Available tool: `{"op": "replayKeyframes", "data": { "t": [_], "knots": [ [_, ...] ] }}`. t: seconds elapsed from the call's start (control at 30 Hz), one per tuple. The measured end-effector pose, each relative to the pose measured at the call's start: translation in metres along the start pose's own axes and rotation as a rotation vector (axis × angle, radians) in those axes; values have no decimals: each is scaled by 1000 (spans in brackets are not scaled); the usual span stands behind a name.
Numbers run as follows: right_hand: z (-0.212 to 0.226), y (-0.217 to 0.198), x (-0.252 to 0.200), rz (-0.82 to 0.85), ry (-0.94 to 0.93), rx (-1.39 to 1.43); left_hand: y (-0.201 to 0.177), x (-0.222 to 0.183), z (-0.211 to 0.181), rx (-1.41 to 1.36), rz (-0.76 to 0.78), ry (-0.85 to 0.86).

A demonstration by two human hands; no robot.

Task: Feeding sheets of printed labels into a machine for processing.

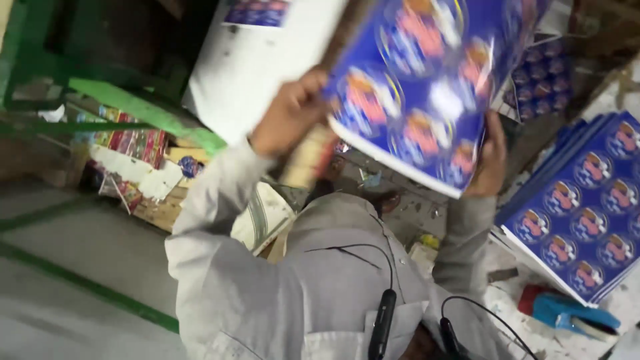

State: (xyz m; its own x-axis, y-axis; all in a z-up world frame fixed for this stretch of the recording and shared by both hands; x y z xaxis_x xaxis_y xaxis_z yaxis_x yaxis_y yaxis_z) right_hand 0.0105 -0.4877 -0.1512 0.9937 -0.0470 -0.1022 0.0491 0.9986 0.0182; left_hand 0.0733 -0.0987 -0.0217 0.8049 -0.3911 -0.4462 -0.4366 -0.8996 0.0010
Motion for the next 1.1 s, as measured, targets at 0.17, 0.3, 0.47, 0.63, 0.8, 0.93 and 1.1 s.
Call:
{"op": "replayKeyframes", "data": {
  "t": [0.17, 0.3, 0.47, 0.63, 0.8, 0.93, 1.1],
  "knots": [
    [64, 90, 102, 372, -32, 559, -136, 132, 115, -276, -349, 375],
    [1, 119, 172, 260, 76, 372, -178, 254, 228, 1, -691, 285],
    [-19, 111, 169, 213, 66, -3, -203, 284, 279, 347, -1011, 20],
    [37, 85, 88, 110, -193, -116, -289, 284, 342, 301, -1123, -77],
    [-2, -67, -1, -113, -280, -414, -320, 160, 292, 595, -922, 378],
    [-120, -209, -114, -538, -1, -1050, -156, -37, 28, 187, -619, 748],
    [-159, -228, -190, -654, 358, -1359, -48, -90, -26, 39, -309, 1100]
  ]
}}
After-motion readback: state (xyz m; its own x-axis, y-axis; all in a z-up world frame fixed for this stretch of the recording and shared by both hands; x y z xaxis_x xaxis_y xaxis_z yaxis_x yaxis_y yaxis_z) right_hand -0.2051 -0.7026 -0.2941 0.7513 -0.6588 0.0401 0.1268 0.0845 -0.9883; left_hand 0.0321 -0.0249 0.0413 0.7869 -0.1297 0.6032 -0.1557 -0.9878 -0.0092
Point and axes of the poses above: each hand's wrist, its own x-axis towards the middle knuckle, its own y-axis out of the palm, z = x × y, the point moved 3 cm from there along x, towards the middle knuckle, and after that the axes turned 2 degrees about z, right-handed, at the moved point
